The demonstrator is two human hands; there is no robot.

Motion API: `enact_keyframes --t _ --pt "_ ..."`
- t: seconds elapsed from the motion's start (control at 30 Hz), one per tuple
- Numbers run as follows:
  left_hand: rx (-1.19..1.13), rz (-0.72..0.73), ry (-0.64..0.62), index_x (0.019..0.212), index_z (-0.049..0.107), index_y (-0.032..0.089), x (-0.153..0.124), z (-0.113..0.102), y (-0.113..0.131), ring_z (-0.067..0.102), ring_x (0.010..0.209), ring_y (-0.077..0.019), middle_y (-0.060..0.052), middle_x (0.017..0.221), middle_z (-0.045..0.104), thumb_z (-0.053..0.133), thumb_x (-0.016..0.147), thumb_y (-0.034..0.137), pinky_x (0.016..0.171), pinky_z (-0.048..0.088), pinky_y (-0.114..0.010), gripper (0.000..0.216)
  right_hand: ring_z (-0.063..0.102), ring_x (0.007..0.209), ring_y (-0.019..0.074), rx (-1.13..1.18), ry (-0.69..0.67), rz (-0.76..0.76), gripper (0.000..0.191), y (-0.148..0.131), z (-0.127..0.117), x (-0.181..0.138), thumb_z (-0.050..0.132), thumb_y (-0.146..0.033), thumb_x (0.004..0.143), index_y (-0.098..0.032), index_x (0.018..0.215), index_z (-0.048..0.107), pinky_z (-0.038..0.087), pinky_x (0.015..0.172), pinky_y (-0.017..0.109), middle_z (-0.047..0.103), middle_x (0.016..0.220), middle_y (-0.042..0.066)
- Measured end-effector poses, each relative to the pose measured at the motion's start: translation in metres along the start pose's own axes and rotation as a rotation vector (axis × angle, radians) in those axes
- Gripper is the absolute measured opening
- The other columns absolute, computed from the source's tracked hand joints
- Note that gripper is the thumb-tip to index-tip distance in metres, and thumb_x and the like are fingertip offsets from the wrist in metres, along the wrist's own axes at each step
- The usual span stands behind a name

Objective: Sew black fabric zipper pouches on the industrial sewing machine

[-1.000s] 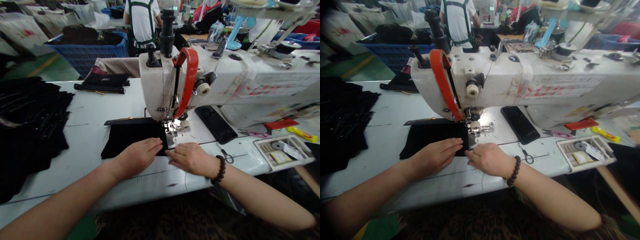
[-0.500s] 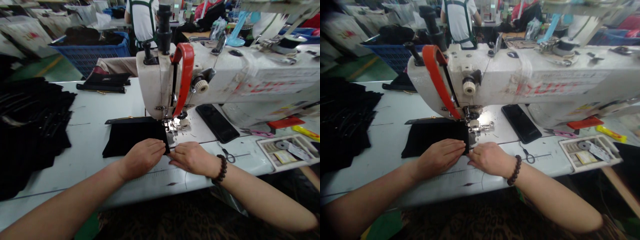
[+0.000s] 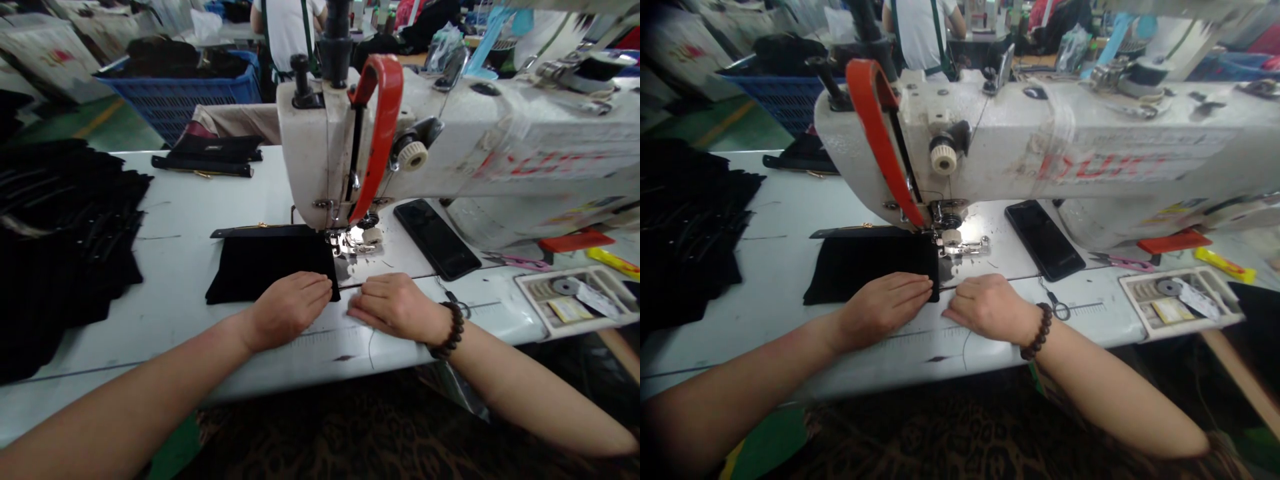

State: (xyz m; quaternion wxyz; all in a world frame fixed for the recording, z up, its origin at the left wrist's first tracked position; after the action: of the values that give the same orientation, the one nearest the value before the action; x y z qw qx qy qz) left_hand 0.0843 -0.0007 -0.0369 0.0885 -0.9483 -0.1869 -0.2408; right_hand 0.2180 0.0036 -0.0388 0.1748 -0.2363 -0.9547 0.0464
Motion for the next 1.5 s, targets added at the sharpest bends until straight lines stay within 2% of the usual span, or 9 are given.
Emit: enact_keyframes --t 0.1,0.2,0.4,0.6,0.8,1.03,1.23,1.5 --pt "-0.020 -0.019 0.028 0.085 0.062 0.005 -0.002 0.001 -0.002 0.062 0.084 -0.0189 -0.010 0.087 0.067 0.044 0.084 0.009 0.077 0.054 -0.031 0.018 0.052 0.061 0.0126 -0.031 0.032 0.027 0.024 0.003 0.000 -0.001 0.041 -0.023 0.091 -0.011 0.092 0.061 0.039 0.058 0.024 0.059 0.066 0.003" --pt "-0.072 -0.063 0.065 0.084 0.062 0.005 -0.005 0.003 -0.005 0.062 0.083 -0.0174 -0.010 0.086 0.067 0.045 0.083 0.009 0.079 0.054 -0.030 0.018 0.051 0.061 0.0130 -0.092 0.051 -0.020 0.023 0.001 0.002 0.000 0.039 -0.015 0.090 -0.007 0.103 0.056 0.039 0.056 0.025 0.059 0.067 0.003" --pt "-0.124 -0.098 0.054 0.085 0.062 0.005 -0.008 0.004 -0.007 0.061 0.085 -0.0175 -0.010 0.087 0.066 0.047 0.083 0.010 0.080 0.053 -0.030 0.016 0.048 0.056 0.0138 -0.200 0.041 -0.088 0.022 -0.005 0.002 0.010 0.039 -0.012 0.089 -0.007 0.094 0.060 0.034 0.050 0.026 0.055 0.062 0.002" --pt "-0.108 -0.081 0.055 0.082 0.063 0.004 -0.006 0.004 -0.007 0.061 0.083 -0.0179 -0.010 0.085 0.066 0.046 0.083 0.009 0.080 0.053 -0.030 0.017 0.047 0.056 0.0135 -0.213 -0.007 -0.138 0.026 -0.007 0.004 0.015 0.034 -0.012 0.091 -0.009 0.086 0.059 0.033 0.050 0.027 0.056 0.063 0.003" --pt "-0.053 -0.047 0.016 0.078 0.063 0.006 -0.003 0.003 -0.003 0.061 0.082 -0.0174 -0.010 0.082 0.066 0.041 0.085 0.009 0.078 0.054 -0.029 0.024 0.050 0.062 0.0136 -0.172 -0.162 -0.217 0.026 -0.006 0.008 0.023 0.035 -0.014 0.091 -0.011 0.081 0.059 0.034 0.056 0.027 0.059 0.068 0.003" --pt "-0.049 -0.034 -0.054 0.088 0.062 0.005 -0.006 -0.004 -0.001 0.061 0.091 -0.0180 -0.013 0.093 0.066 0.038 0.084 0.006 0.084 0.052 -0.029 0.024 0.051 0.062 0.0133 -0.147 -0.339 -0.248 0.026 -0.003 0.007 0.027 0.035 -0.016 0.092 -0.013 0.080 0.058 0.032 0.055 0.028 0.060 0.069 0.003" --pt "-0.090 -0.022 -0.011 0.090 0.062 0.003 -0.008 -0.006 -0.002 0.061 0.091 -0.0184 -0.013 0.093 0.066 0.032 0.086 0.004 0.085 0.051 -0.029 0.030 0.053 0.062 0.0153 -0.170 -0.327 -0.257 0.021 -0.007 0.007 0.025 0.037 -0.013 0.089 -0.010 0.086 0.058 0.033 0.053 0.029 0.060 0.071 0.005" --pt "-0.116 -0.044 -0.050 0.094 0.060 0.003 -0.013 0.000 -0.007 0.058 0.099 -0.0187 -0.015 0.098 0.065 0.036 0.084 0.005 0.088 0.050 -0.030 0.026 0.054 0.060 0.0163 -0.201 -0.303 -0.239 0.021 -0.012 0.007 0.024 0.037 -0.008 0.087 -0.004 0.093 0.056 0.034 0.050 0.029 0.060 0.070 0.007"
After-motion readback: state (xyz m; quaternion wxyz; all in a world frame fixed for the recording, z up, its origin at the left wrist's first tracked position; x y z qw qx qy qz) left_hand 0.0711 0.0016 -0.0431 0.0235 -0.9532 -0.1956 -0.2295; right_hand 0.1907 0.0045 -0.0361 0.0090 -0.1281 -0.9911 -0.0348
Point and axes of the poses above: each hand's wrist, its own x-axis towards the middle knuckle, its own z-axis out of the palm, y = z × x, the point moved 5 cm from there along x, towards the middle knuckle
